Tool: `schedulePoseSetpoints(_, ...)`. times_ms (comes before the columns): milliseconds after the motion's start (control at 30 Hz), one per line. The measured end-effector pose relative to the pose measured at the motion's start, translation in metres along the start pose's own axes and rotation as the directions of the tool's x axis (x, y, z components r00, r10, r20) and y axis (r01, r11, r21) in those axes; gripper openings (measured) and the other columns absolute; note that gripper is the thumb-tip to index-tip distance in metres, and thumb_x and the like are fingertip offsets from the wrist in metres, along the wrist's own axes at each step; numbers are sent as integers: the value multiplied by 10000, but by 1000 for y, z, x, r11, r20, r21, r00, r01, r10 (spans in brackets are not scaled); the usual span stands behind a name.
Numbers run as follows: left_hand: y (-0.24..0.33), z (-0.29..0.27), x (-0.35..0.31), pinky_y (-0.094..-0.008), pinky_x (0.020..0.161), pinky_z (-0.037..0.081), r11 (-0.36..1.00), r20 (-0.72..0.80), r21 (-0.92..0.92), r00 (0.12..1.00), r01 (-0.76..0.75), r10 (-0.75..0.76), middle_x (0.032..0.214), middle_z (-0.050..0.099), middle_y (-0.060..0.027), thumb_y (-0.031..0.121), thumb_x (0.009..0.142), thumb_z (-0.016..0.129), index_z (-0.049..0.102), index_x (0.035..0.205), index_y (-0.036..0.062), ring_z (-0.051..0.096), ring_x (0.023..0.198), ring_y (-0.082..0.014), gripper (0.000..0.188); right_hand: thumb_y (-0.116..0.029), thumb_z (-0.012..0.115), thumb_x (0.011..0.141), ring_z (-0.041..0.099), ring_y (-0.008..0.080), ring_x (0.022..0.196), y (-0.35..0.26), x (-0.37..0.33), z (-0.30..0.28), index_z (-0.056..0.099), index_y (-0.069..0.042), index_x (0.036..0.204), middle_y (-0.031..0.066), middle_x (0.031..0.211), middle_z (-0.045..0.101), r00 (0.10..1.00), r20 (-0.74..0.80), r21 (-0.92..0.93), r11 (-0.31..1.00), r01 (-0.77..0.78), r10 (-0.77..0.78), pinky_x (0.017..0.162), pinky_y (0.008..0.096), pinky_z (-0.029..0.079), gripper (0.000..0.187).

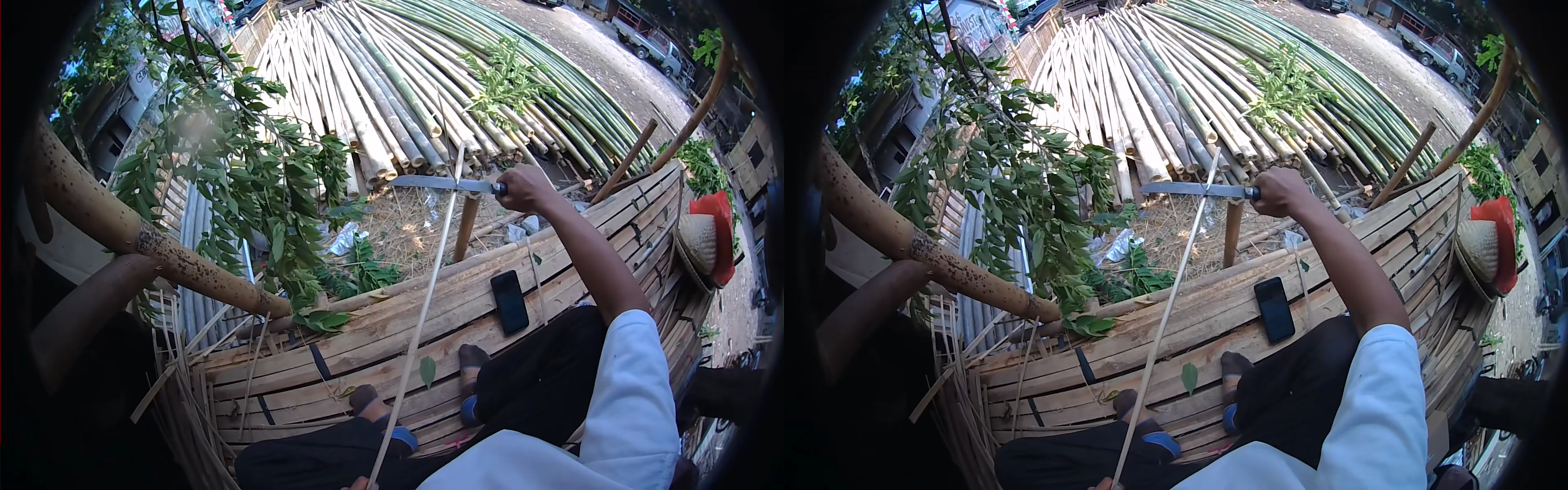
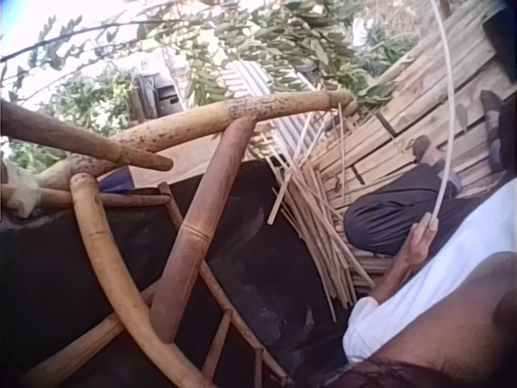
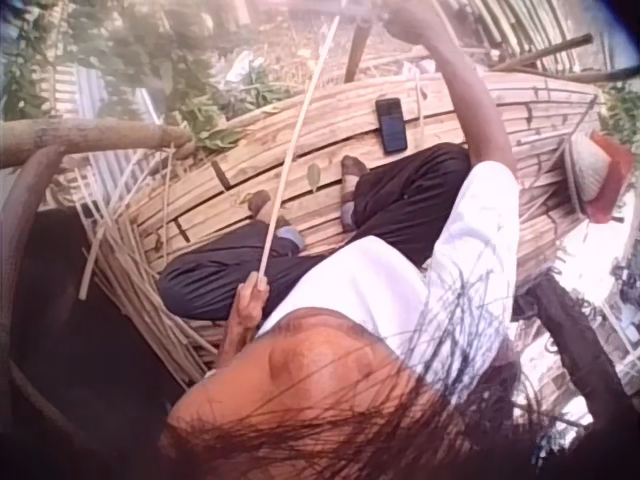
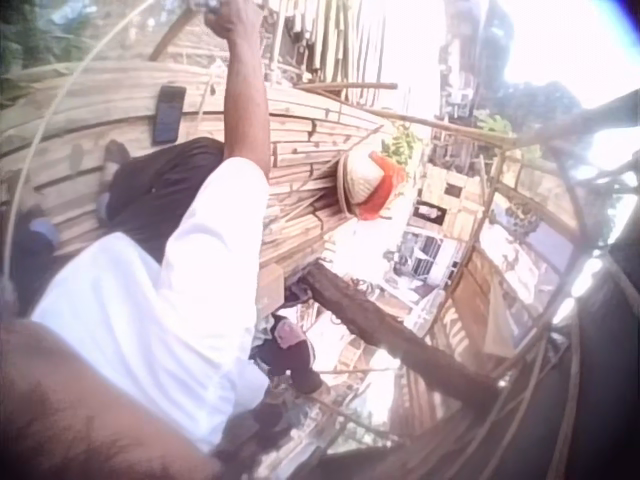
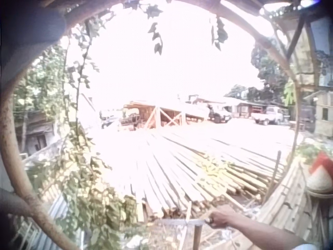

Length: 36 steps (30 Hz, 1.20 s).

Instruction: The person shaves a bamboo pole using a machete while sitting on a wooden platform.

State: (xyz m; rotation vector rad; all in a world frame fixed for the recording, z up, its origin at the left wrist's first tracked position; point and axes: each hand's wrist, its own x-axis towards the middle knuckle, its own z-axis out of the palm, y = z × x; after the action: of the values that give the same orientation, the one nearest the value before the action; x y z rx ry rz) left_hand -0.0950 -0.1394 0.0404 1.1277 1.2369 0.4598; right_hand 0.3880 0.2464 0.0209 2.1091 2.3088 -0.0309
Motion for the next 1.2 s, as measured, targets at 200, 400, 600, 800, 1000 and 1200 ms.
schedulePoseSetpoints(200, -35, -4, -41, -281, 461, 365, 805, -167, 502, 878, -316, 449, 764, 572, -40, 274, 972, 515, 589, 959, 39, 504, 585, -120, 247, -301, 564, 797, 647, 338, 991, 51, -4, -29, 666, -34, 1006, 206, 1067, 664, 822, 65, -16, 825, -565, 565, 864, 438, 513, 354)
schedulePoseSetpoints(400, -5, 14, -9, -190, 402, 262, 713, -1, -624, 912, 320, -410, 602, 306, 68, 406, 999, 448, 464, 961, 118, 309, 456, -53, 291, -352, 625, 773, 646, 363, 980, 89, -8, 15, 665, -6, 996, 224, 1041, 665, 802, 42, 198, 781, -592, 596, 865, 432, 504, 413)
schedulePoseSetpoints(600, 4, 10, 43, -189, 393, 276, 841, -108, -525, 970, 129, -216, 576, 337, 44, 351, 1003, 448, 449, 941, 101, 316, 440, -51, 258, -357, 648, 783, 655, 336, 754, -20, -15, -25, 682, -51, 902, 212, 791, 662, 982, 34, 435, 882, -180, 183, 727, 427, 490, 330)
schedulePoseSetpoints(800, 76, -6, 111, -231, 484, 301, 998, -108, -49, 994, -42, 37, 616, 405, 47, 301, 1029, 416, 496, 929, 43, 353, 547, -33, 287, -357, 671, 851, 554, 240, 565, -108, -56, -90, 603, -21, 731, 107, 605, 566, 978, -138, 507, 837, 206, -157, 579, 390, 413, 363)
schedulePoseSetpoints(1000, 107, 10, 130, -197, 411, 261, 927, -19, -273, 965, -257, 262, 574, 356, 49, 264, 1036, 358, 466, 1015, 66, 284, 440, -31, 226, -289, 682, 791, 613, 357, 628, -176, -128, -85, 602, -84, 841, 129, 620, 590, 897, 3, 482, 786, 387, -443, 580, 483, 436, 226)
schedulePoseSetpoints(1200, 107, 25, 137, -195, 407, 256, 887, -18, -396, 968, -238, 251, 573, 357, 44, 274, 1037, 348, 468, 1113, 62, 277, 431, -30, 256, -229, 687, 728, 626, 349, 624, -192, -144, -77, 573, -90, 872, 122, 637, 612, 822, -32, 390, 750, 534, -569, 551, 460, 449, 230)
